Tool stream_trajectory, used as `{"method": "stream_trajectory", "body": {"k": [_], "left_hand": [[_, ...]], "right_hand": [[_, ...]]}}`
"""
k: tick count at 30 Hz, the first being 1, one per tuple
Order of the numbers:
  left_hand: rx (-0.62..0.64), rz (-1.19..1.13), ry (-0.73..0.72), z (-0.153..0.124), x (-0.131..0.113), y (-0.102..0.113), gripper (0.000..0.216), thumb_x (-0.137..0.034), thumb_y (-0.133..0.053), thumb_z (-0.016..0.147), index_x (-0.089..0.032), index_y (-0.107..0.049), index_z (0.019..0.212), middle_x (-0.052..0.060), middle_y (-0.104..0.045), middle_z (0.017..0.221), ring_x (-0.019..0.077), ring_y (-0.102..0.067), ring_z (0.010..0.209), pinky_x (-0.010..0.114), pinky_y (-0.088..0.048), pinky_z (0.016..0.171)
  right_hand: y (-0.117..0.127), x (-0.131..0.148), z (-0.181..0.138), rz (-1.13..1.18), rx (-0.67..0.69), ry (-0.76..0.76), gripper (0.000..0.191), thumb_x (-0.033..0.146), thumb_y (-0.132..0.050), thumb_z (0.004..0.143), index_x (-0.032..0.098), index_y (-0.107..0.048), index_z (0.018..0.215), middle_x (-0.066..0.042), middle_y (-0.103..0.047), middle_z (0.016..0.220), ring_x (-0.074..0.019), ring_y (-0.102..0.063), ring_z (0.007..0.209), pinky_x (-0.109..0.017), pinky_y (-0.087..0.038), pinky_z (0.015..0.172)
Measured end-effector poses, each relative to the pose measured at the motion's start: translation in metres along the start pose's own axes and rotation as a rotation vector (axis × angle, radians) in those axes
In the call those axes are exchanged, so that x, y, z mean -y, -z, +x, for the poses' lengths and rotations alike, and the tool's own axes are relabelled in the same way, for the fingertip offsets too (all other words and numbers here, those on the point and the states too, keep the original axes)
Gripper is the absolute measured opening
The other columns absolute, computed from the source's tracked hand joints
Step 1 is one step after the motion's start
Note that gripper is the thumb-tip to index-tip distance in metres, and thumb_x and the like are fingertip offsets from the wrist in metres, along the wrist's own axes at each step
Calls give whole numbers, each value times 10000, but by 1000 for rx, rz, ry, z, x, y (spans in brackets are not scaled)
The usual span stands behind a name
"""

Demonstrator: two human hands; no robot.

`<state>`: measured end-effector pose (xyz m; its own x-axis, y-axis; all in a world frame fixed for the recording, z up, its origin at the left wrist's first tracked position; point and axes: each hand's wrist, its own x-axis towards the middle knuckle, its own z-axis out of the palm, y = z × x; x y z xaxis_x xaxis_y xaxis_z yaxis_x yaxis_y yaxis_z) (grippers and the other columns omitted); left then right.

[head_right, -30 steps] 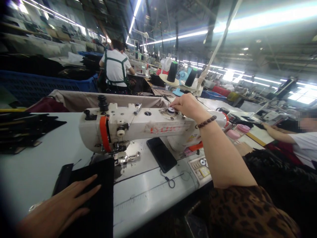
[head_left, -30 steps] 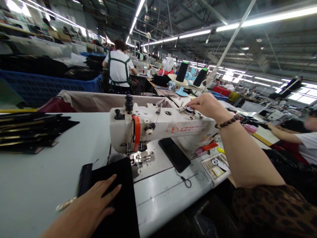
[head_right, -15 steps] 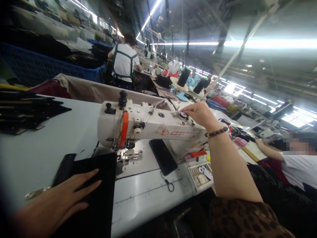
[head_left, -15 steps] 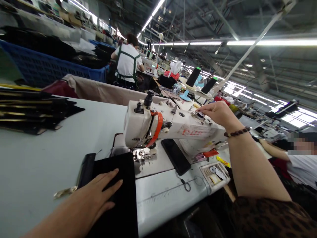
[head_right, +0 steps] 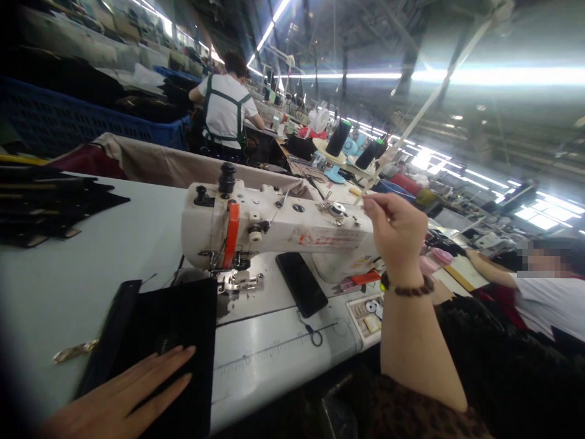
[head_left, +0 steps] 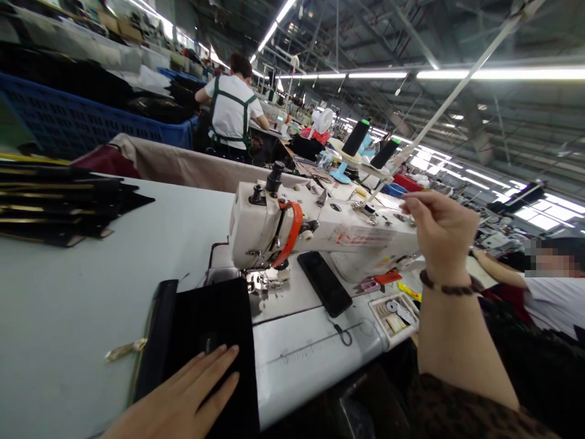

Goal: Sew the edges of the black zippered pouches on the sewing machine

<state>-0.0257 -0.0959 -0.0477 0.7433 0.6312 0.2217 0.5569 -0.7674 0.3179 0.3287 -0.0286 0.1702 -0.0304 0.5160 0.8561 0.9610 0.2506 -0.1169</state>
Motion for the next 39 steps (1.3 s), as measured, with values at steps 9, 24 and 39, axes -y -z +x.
{"method": "stream_trajectory", "body": {"k": [9,24,39], "left_hand": [[170,95,11,8,-39,39,474,-65,-422,758,-137,-519,1216,119,-434,1324,249,-424,1206,372,-400,985],[-101,-234,512,1,-34,66,446,-412,-320,886,-138,-600,1099,48,-665,1036,179,-627,917,228,-486,838],[-115,2,313,33,-50,111,378,-304,-384,859,-160,-556,1163,37,-662,1041,182,-643,861,272,-527,767]], "right_hand": [[-35,116,-184,416,724,507,173,221,-451,871,136,-601,871,-13,-556,607,-151,-489,560,-300,-384,505],[-37,126,-213,478,650,192,256,274,-464,872,110,-549,1049,-55,-580,698,-180,-530,643,-306,-432,574],[-64,135,-174,1649,1105,-1020,296,234,-592,714,180,-462,974,61,-533,622,-100,-574,533,-231,-483,514]]}}
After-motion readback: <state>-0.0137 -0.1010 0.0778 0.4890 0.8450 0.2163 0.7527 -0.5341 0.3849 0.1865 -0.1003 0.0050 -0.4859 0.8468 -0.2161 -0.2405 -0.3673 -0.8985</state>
